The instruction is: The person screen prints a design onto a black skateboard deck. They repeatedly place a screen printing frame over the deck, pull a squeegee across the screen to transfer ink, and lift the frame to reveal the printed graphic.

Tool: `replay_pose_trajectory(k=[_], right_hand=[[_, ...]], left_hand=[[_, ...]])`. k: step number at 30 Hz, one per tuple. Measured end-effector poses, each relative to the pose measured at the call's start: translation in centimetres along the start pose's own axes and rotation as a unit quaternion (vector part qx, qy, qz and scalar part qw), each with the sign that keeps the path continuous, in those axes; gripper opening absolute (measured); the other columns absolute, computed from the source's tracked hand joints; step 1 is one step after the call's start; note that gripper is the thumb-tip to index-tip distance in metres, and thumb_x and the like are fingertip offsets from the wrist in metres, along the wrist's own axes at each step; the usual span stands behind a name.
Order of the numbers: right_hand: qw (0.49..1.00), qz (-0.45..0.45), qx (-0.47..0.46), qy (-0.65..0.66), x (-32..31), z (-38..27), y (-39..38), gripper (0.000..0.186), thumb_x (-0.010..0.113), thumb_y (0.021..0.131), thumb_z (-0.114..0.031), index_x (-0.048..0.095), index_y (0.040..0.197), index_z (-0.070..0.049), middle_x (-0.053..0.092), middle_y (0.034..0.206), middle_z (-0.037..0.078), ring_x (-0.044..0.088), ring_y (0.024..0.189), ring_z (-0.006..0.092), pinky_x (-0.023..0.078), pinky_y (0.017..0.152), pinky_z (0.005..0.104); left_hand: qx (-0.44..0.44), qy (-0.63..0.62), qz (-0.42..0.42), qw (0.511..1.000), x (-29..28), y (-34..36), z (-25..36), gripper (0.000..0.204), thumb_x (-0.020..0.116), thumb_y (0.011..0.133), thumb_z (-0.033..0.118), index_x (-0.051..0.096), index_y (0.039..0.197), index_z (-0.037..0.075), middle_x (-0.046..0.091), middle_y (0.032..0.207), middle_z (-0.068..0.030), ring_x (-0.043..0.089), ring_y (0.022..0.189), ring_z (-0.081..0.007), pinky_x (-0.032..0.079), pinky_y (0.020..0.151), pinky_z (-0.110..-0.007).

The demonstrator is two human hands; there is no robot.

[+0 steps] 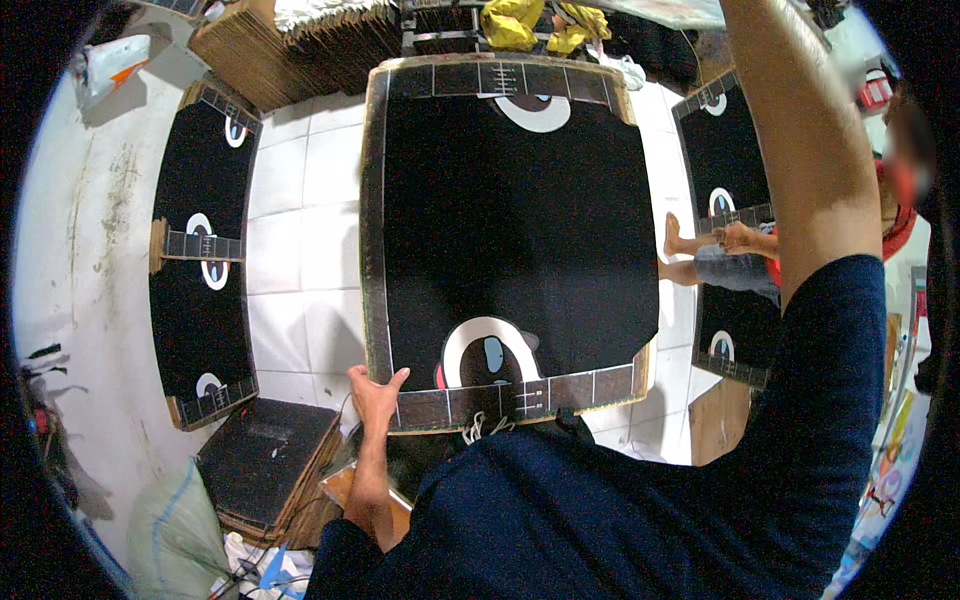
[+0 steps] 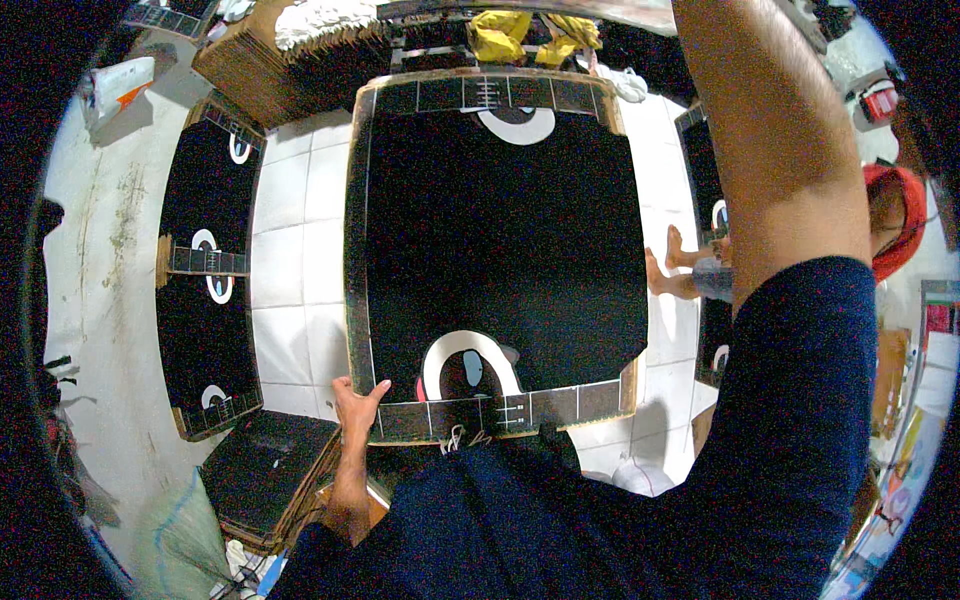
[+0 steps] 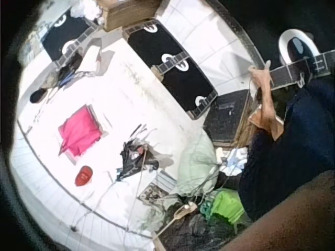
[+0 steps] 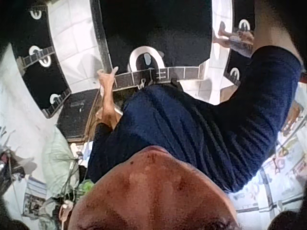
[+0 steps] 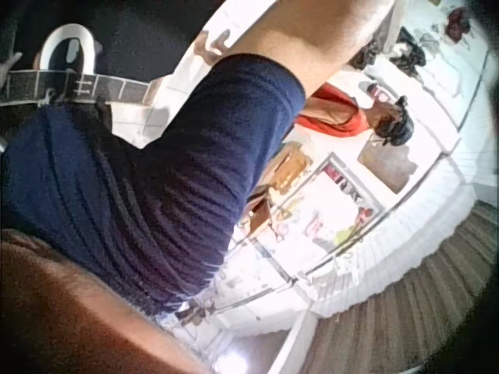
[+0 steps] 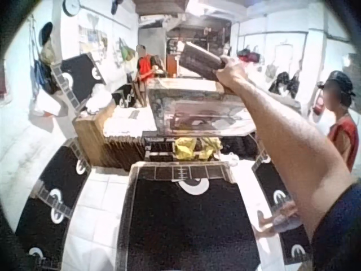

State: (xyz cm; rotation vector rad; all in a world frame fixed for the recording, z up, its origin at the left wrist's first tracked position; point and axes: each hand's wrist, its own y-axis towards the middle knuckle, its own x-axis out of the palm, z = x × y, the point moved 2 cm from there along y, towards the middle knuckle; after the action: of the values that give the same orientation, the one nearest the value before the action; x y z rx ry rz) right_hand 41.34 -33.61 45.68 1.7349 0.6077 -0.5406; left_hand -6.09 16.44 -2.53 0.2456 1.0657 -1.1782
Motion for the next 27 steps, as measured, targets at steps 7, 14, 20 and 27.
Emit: replay_pose_trajectory(k=[7,14,20,27], right_hand=[[0.998,0.028,0.003,0.053,-1.2,0.6,-8.5,0.030,0.065,0.085,-0.011,0.073,0.115,-0.010,0.073,0.113,0.019,0.067,0.111,0.0379,0.053,0.097,0.0458],[0.994,0.019,-0.096,0.042,0.3,3.5,-27.5,0.040,0.072,0.077,-0.007,0.071,0.116,-0.015,0.072,0.107,0.008,0.064,0.107,0.0303,0.043,0.096,0.0462],[0.990,-0.047,-0.119,0.063,6.1,5.3,-39.9,0.028,0.067,0.087,-0.006,0.070,0.113,-0.017,0.069,0.107,0.002,0.061,0.105,0.0246,0.041,0.098,0.0441],[0.969,-0.201,-0.137,-0.026,19.2,9.2,-35.0,0.040,0.071,0.077,-0.005,0.065,0.115,-0.018,0.067,0.104,0.003,0.062,0.105,0.0262,0.043,0.095,0.0461]], left_hand=[[0.001,0.145,0.018,0.989,0.6,1.2,3.6,0.089,0.086,0.075,0.058,0.050,0.130,-0.003,0.055,0.126,-0.0223,0.054,0.122,-0.0415,0.044,0.103,-0.053],[0.158,-0.682,-0.238,0.673,-0.4,5.4,30.5,0.073,0.066,0.100,0.051,0.047,0.141,-0.007,0.056,0.137,-0.0194,0.056,0.125,-0.0325,0.045,0.106,-0.049],[-0.300,-0.698,-0.164,0.629,6.4,5.7,33.0,0.084,0.050,0.092,0.071,0.048,0.148,0.008,0.049,0.146,-0.0165,0.044,0.138,-0.0297,0.026,0.122,-0.055],[0.205,-0.165,0.069,0.962,11.2,7.7,24.7,0.093,0.083,0.083,0.052,0.045,0.147,-0.003,0.053,0.140,-0.0266,0.052,0.131,-0.0368,0.040,0.110,-0.051]])
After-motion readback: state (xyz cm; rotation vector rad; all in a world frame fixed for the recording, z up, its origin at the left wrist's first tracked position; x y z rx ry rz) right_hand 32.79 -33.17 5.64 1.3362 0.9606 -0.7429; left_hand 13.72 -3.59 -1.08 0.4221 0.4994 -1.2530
